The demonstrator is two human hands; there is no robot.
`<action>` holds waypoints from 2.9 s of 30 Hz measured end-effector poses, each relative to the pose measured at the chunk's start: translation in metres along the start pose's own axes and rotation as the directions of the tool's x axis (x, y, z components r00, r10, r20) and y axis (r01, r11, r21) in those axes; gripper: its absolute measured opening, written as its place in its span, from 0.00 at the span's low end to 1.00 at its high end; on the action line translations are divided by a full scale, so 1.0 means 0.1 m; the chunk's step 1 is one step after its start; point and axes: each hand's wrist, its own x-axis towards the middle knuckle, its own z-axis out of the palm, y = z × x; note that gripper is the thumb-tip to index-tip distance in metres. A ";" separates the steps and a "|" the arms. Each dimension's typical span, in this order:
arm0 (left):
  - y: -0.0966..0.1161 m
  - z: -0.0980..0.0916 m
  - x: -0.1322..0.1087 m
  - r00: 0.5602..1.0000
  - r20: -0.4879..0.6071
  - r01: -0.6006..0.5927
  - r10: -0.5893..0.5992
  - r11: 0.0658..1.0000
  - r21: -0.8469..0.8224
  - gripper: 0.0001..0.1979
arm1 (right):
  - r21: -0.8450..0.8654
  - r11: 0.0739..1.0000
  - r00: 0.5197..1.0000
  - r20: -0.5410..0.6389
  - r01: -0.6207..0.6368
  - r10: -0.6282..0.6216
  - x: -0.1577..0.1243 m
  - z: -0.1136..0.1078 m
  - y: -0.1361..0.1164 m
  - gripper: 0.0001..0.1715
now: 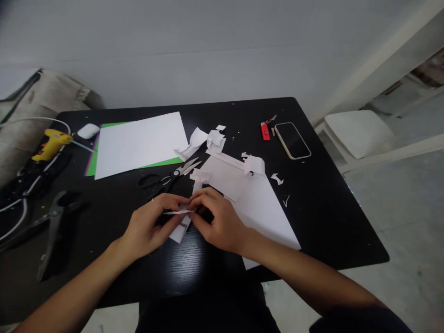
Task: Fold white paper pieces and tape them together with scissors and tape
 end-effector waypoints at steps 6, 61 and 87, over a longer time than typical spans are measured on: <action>0.02 -0.05 -0.01 0.997 0.040 0.075 -0.073 0.995 -0.068 0.14 | -0.115 0.987 0.991 -0.071 0.109 -0.117 -0.01 -0.01 -0.05 0.05; 0.09 -0.10 0.13 0.824 0.339 0.559 -0.455 0.546 -0.625 0.04 | 0.360 0.914 0.982 0.115 -0.184 0.152 0.02 -0.07 -0.05 0.11; 0.11 0.12 0.07 0.705 0.345 0.667 -0.620 0.413 -0.620 0.18 | 0.189 0.960 0.961 -0.145 -0.206 0.234 0.00 0.02 -0.02 0.09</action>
